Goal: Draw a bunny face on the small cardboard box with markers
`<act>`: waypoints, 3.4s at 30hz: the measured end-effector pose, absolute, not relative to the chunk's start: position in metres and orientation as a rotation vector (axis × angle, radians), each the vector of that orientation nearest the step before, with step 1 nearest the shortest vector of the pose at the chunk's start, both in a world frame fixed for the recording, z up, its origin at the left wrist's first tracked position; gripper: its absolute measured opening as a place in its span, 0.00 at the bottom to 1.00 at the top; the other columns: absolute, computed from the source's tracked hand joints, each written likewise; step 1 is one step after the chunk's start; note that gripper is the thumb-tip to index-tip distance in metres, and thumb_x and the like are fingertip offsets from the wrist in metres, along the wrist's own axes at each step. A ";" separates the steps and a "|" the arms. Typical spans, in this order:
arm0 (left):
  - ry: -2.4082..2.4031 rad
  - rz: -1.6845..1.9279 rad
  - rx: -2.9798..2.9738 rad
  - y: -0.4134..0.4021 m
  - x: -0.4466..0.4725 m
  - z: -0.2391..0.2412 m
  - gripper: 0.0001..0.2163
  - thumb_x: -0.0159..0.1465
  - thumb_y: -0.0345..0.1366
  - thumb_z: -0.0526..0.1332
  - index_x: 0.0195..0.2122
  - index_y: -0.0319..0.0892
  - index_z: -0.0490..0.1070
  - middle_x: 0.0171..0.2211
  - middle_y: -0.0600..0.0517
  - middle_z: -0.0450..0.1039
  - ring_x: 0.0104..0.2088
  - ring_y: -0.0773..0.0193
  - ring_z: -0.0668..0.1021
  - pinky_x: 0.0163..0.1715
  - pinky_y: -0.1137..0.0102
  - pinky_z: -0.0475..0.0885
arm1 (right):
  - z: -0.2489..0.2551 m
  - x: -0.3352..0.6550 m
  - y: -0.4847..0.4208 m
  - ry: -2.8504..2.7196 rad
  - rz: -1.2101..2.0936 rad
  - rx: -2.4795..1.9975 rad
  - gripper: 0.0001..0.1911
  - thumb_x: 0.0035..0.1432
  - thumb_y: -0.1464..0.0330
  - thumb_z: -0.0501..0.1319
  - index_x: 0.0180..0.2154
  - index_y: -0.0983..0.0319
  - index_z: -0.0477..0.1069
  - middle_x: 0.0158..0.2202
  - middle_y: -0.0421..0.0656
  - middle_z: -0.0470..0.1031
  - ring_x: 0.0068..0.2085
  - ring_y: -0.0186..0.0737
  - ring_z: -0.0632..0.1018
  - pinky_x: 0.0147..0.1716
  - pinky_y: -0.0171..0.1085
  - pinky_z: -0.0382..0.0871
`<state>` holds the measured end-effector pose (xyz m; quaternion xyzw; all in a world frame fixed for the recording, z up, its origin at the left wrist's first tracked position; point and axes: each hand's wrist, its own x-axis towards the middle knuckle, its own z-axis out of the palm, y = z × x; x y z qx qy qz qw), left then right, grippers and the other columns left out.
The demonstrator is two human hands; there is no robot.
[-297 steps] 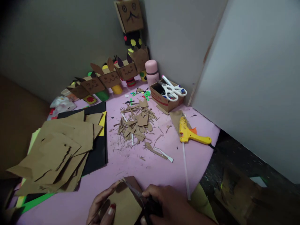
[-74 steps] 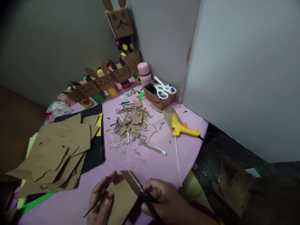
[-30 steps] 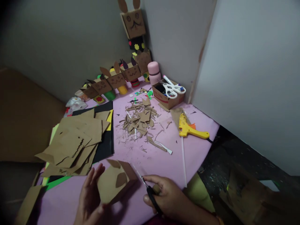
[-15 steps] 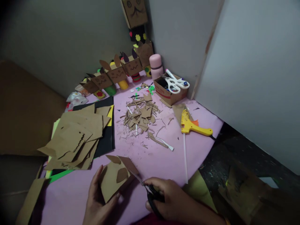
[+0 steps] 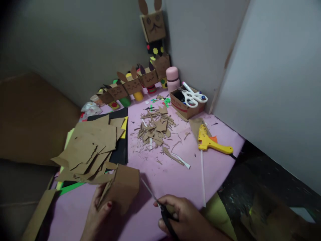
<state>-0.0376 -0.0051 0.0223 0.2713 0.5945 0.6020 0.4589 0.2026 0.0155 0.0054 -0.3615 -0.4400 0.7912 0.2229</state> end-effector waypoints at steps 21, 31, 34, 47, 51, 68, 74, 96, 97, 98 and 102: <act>0.721 1.130 0.500 0.053 -0.009 0.025 0.25 0.59 0.57 0.57 0.50 0.48 0.76 0.51 0.45 0.79 0.54 0.47 0.76 0.56 0.53 0.65 | 0.025 0.152 0.048 -0.922 1.866 -0.769 0.44 0.49 0.53 0.69 0.61 0.58 0.54 0.60 0.51 0.65 0.59 0.50 0.69 0.57 0.45 0.63; 1.165 1.442 0.966 0.046 -0.017 0.009 0.28 0.58 0.55 0.61 0.56 0.46 0.69 0.61 0.42 0.66 0.60 0.45 0.68 0.56 0.57 0.65 | -0.003 0.141 0.055 -0.979 1.552 -0.966 0.45 0.38 0.65 0.73 0.58 0.57 0.56 0.61 0.51 0.63 0.61 0.51 0.66 0.59 0.46 0.61; 1.236 1.422 1.121 0.041 -0.017 0.006 0.23 0.54 0.47 0.68 0.51 0.46 0.74 0.61 0.42 0.67 0.62 0.45 0.65 0.61 0.56 0.58 | -0.008 0.140 0.055 -0.941 1.592 -0.963 0.45 0.37 0.67 0.73 0.57 0.56 0.56 0.61 0.51 0.63 0.59 0.52 0.68 0.57 0.46 0.65; 1.309 1.354 1.289 0.030 -0.012 0.000 0.14 0.60 0.40 0.65 0.47 0.47 0.75 0.62 0.42 0.64 0.62 0.46 0.65 0.61 0.51 0.59 | -0.013 0.173 0.055 -1.075 1.539 -1.099 0.37 0.48 0.61 0.69 0.58 0.58 0.57 0.59 0.51 0.64 0.53 0.47 0.73 0.49 0.43 0.71; 1.327 1.352 1.280 0.029 -0.011 0.002 0.14 0.61 0.39 0.64 0.48 0.47 0.75 0.63 0.43 0.64 0.62 0.48 0.65 0.60 0.54 0.60 | -0.005 0.188 0.066 -1.216 1.410 -1.167 0.31 0.55 0.60 0.63 0.57 0.61 0.57 0.42 0.46 0.75 0.44 0.43 0.77 0.47 0.42 0.71; 1.366 1.314 1.334 0.019 -0.007 0.003 0.04 0.60 0.37 0.65 0.33 0.44 0.78 0.62 0.38 0.63 0.62 0.44 0.65 0.57 0.54 0.64 | 0.019 0.200 0.073 -2.353 0.542 -1.577 0.19 0.59 0.75 0.55 0.51 0.59 0.72 0.49 0.53 0.73 0.50 0.55 0.74 0.45 0.49 0.72; 1.394 1.295 1.372 0.019 -0.007 0.004 0.04 0.60 0.37 0.64 0.33 0.45 0.77 0.62 0.39 0.63 0.63 0.44 0.64 0.57 0.53 0.63 | 0.015 0.208 0.073 -2.303 0.462 -1.495 0.13 0.61 0.72 0.54 0.42 0.59 0.76 0.44 0.50 0.75 0.45 0.50 0.76 0.43 0.46 0.72; 1.447 1.242 1.332 0.017 -0.007 0.000 0.05 0.57 0.37 0.66 0.26 0.44 0.74 0.60 0.40 0.65 0.57 0.43 0.71 0.53 0.53 0.69 | 0.012 0.181 0.055 -1.683 1.213 -1.025 0.08 0.59 0.62 0.62 0.35 0.56 0.78 0.47 0.46 0.69 0.51 0.45 0.72 0.50 0.41 0.67; 1.437 1.247 1.336 0.018 -0.008 -0.001 0.04 0.58 0.37 0.66 0.28 0.45 0.75 0.61 0.40 0.63 0.59 0.43 0.69 0.53 0.53 0.70 | 0.011 0.181 0.054 -1.675 1.212 -1.015 0.08 0.59 0.62 0.62 0.35 0.56 0.78 0.47 0.46 0.69 0.50 0.45 0.72 0.50 0.41 0.67; 1.424 1.261 1.338 0.018 -0.008 -0.003 0.04 0.57 0.37 0.66 0.33 0.46 0.76 0.63 0.42 0.60 0.61 0.44 0.67 0.53 0.54 0.70 | 0.011 0.180 0.053 -1.674 1.212 -1.003 0.08 0.60 0.61 0.61 0.36 0.56 0.78 0.48 0.46 0.69 0.50 0.44 0.73 0.49 0.41 0.68; 1.359 1.361 1.207 0.024 -0.004 -0.009 0.38 0.51 0.37 0.71 0.62 0.58 0.56 0.70 0.48 0.45 0.66 0.47 0.57 0.56 0.59 0.67 | 0.009 0.191 0.056 -1.669 1.195 -1.005 0.20 0.58 0.59 0.62 0.52 0.54 0.71 0.52 0.47 0.68 0.47 0.44 0.74 0.39 0.37 0.72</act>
